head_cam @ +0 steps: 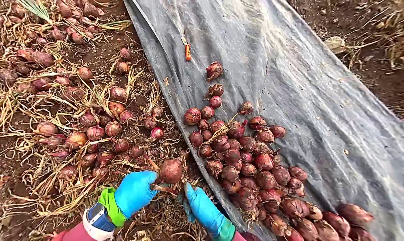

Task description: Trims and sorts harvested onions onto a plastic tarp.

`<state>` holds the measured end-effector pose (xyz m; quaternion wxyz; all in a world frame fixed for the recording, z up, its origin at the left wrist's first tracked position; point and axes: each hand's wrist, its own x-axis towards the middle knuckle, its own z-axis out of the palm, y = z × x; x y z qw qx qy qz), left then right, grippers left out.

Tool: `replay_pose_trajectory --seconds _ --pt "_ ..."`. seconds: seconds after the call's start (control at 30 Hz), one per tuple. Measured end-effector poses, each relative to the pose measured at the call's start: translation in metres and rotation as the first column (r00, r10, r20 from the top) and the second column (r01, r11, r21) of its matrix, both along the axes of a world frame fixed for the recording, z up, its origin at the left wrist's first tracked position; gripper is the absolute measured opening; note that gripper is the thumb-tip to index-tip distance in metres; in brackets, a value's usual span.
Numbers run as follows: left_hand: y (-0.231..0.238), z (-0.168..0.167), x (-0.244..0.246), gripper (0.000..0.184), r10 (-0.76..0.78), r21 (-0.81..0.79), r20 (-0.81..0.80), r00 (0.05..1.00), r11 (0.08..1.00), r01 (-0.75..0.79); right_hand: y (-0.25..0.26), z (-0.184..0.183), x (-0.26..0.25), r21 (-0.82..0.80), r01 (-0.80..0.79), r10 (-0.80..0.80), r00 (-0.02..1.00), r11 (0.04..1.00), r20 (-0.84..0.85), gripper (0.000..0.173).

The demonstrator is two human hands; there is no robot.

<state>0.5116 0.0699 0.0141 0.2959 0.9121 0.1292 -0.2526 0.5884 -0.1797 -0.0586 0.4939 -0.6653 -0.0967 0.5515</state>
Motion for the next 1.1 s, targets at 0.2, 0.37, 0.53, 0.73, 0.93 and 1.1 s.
replay_pose_trajectory --seconds 0.2,0.37,0.53,0.73,0.93,1.1 --pt "-0.066 0.034 0.055 0.022 -0.26 0.085 -0.13 0.957 0.959 0.272 -0.048 0.037 -0.002 0.001 0.221 -0.22 0.97 0.975 0.108 0.072" --pt "-0.028 -0.038 0.118 0.038 0.294 0.289 -0.044 0.955 0.919 -0.269 -0.095 0.027 0.001 0.146 0.652 -0.665 0.743 0.744 0.073 0.088" --pt "-0.073 -0.121 0.144 0.06 0.206 0.263 -0.221 0.953 0.954 -0.145 -0.098 0.021 -0.029 0.024 0.535 -0.534 0.84 0.845 0.095 0.087" --pt "-0.033 -0.145 0.115 0.056 0.467 -0.008 -0.085 0.88 0.883 -0.469 -0.063 -0.008 -0.009 -0.099 0.645 -0.652 0.753 0.758 -0.081 0.092" --pt "0.025 -0.081 0.057 0.036 0.686 -0.202 0.076 0.723 0.721 -0.663 -0.026 -0.014 0.0 -0.04 0.474 -0.475 0.88 0.88 -0.025 0.088" --pt "0.109 -0.083 -0.12 0.059 0.351 0.274 -0.391 0.851 0.927 -0.256 -0.039 -0.016 0.0 -0.01 0.379 -0.379 0.925 0.925 0.005 0.085"
